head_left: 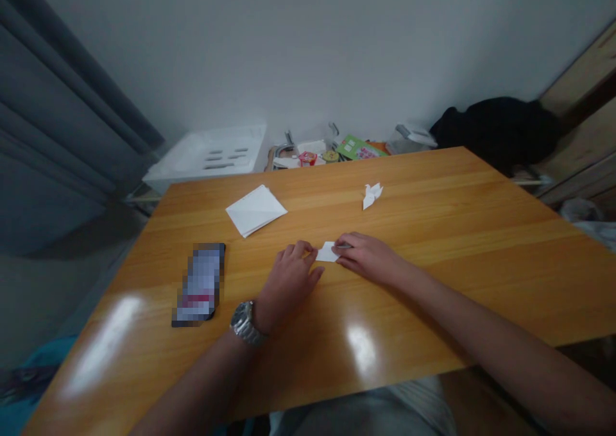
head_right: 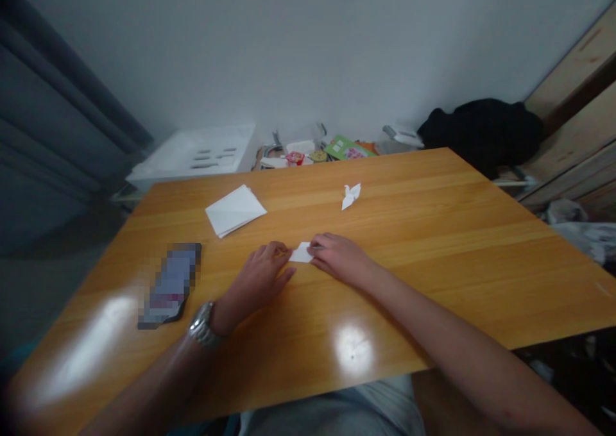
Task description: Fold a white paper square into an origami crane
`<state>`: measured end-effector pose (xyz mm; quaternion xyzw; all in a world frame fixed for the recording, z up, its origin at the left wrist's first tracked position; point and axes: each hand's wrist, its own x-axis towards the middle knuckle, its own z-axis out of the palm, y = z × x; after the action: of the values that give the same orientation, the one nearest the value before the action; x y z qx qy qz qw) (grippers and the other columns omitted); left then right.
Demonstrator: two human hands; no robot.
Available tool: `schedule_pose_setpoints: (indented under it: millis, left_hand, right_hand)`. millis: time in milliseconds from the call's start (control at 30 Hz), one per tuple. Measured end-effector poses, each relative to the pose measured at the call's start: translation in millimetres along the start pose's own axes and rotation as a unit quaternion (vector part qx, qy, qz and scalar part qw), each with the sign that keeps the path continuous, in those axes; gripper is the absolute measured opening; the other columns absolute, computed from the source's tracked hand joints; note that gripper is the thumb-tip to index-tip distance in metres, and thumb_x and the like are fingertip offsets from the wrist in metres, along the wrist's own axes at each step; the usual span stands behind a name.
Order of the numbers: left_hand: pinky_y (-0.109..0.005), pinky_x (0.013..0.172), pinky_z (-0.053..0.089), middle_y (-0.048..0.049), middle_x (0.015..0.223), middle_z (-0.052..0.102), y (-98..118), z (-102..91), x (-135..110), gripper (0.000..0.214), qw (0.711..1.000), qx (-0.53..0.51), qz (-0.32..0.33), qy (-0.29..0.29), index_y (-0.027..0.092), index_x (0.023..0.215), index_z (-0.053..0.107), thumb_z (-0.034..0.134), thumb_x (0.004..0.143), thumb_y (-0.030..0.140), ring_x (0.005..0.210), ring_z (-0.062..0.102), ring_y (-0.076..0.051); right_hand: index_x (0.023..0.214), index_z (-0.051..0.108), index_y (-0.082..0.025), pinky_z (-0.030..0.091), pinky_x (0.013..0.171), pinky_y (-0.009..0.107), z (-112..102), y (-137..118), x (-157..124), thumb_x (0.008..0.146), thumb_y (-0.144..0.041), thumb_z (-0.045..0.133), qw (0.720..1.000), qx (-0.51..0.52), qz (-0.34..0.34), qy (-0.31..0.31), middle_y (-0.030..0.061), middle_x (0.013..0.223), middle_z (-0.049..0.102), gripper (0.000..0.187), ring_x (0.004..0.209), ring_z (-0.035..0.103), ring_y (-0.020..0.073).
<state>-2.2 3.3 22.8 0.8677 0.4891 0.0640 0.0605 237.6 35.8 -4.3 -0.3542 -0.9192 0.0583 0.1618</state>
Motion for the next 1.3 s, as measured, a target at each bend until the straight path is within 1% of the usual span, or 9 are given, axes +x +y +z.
schedule_pose_setpoints:
  millis: [167, 233, 267, 333, 400, 467, 733, 1000, 1300]
  left_hand:
    - [-0.047, 0.1, 0.045, -0.0138, 0.117, 0.062, 1.7, -10.3, -4.5, 0.03, 0.998, 0.055, 0.001, -0.004, 0.014, 0.113, 0.068, 0.052, 0.1, 0.035, 0.11, 0.058, -0.029]
    - [-0.049, 0.1, 0.045, -0.0142, 0.117, 0.062, 4.8, -10.8, -3.5, 0.028, 0.997, 0.068, -0.013, 0.02, 0.014, 0.109, 0.068, 0.053, 0.099, 0.034, 0.109, 0.058, -0.03]
    - [-0.048, 0.1, 0.046, -0.0144, 0.118, 0.062, 6.4, -9.2, -2.0, 0.027, 0.997, 0.067, -0.021, 0.037, 0.013, 0.114, 0.066, 0.053, 0.099, 0.031, 0.109, 0.058, -0.03]
    - [-0.043, 0.099, 0.049, -0.0127, 0.12, 0.062, 9.6, -2.4, 2.0, 0.03, 0.998, 0.027, 0.002, 0.051, 0.013, 0.124, 0.061, 0.053, 0.099, 0.028, 0.109, 0.058, -0.027]
    - [-0.038, 0.095, 0.051, -0.0101, 0.119, 0.063, 12.2, 7.0, 6.4, 0.028, 0.998, -0.021, 0.046, 0.045, 0.017, 0.125, 0.061, 0.051, 0.1, 0.026, 0.104, 0.06, -0.023]
    - [-0.04, 0.097, 0.052, -0.0102, 0.121, 0.062, 13.7, 16.1, 10.1, 0.029, 0.996, -0.046, 0.066, 0.046, 0.018, 0.126, 0.06, 0.052, 0.1, 0.026, 0.109, 0.059, -0.024]
    - [-0.038, 0.098, 0.051, -0.0069, 0.111, 0.063, 4.7, 29.4, 20.5, 0.02, 0.978, -0.178, 0.047, 0.097, 0.02, 0.114, 0.067, 0.059, 0.097, 0.027, 0.104, 0.06, -0.021]
    - [-0.035, 0.095, 0.05, -0.0062, 0.106, 0.063, -2.5, 36.0, 26.1, 0.018, 0.974, -0.194, 0.043, 0.109, 0.019, 0.108, 0.07, 0.061, 0.097, 0.029, 0.1, 0.06, -0.02]
    - [-0.034, 0.094, 0.05, -0.0068, 0.107, 0.065, -2.5, 32.7, 27.1, 0.021, 0.975, -0.183, 0.053, 0.11, 0.019, 0.101, 0.073, 0.055, 0.1, 0.031, 0.099, 0.062, -0.02]
  right_hand:
    - [0.108, 0.073, -0.018, 0.055, 0.085, 0.037, 3.8, 3.1, 1.9, 0.097, -0.024, 0.059, 1.0, 0.005, -0.005, 0.021, 0.0115, 0.109, 0.07, 0.019, 0.099, 0.065, 0.0244]
    - [0.108, 0.073, -0.018, 0.055, 0.084, 0.037, 5.6, 3.5, 0.7, 0.097, -0.023, 0.06, 1.0, 0.01, 0.001, 0.028, 0.0113, 0.107, 0.07, 0.018, 0.098, 0.065, 0.0242]
    - [0.109, 0.073, -0.018, 0.055, 0.085, 0.037, 6.4, 3.5, 0.0, 0.097, -0.023, 0.06, 0.999, 0.014, 0.003, 0.031, 0.0114, 0.108, 0.07, 0.018, 0.098, 0.065, 0.0241]
    - [0.11, 0.073, -0.019, 0.055, 0.086, 0.038, 7.5, 3.4, -1.4, 0.097, -0.023, 0.06, 0.999, 0.023, 0.004, 0.036, 0.0118, 0.109, 0.069, 0.019, 0.099, 0.065, 0.0237]
    - [0.11, 0.073, -0.019, 0.054, 0.087, 0.038, 8.3, 2.7, -2.4, 0.098, -0.022, 0.059, 0.999, 0.029, 0.004, 0.043, 0.0121, 0.109, 0.069, 0.019, 0.1, 0.065, 0.0236]
    - [0.109, 0.073, -0.02, 0.054, 0.088, 0.039, 8.9, 1.8, -2.8, 0.099, -0.023, 0.057, 0.998, 0.032, 0.003, 0.048, 0.0119, 0.109, 0.069, 0.019, 0.1, 0.065, 0.0237]
    - [0.11, 0.073, -0.021, 0.054, 0.083, 0.038, 11.1, 2.8, -2.2, 0.099, -0.025, 0.057, 0.998, 0.032, 0.01, 0.055, 0.0101, 0.104, 0.07, 0.02, 0.096, 0.064, 0.0233]
    - [0.105, 0.074, -0.02, 0.052, 0.082, 0.036, 9.6, 4.2, -0.9, 0.1, -0.026, 0.056, 0.998, 0.04, 0.018, 0.05, 0.0092, 0.102, 0.071, 0.02, 0.095, 0.065, 0.0224]
    - [0.096, 0.074, -0.022, 0.052, 0.086, 0.037, 12.6, 7.1, 0.1, 0.097, -0.026, 0.062, 0.986, 0.131, 0.033, 0.099, 0.0079, 0.103, 0.07, 0.013, 0.097, 0.064, 0.0215]
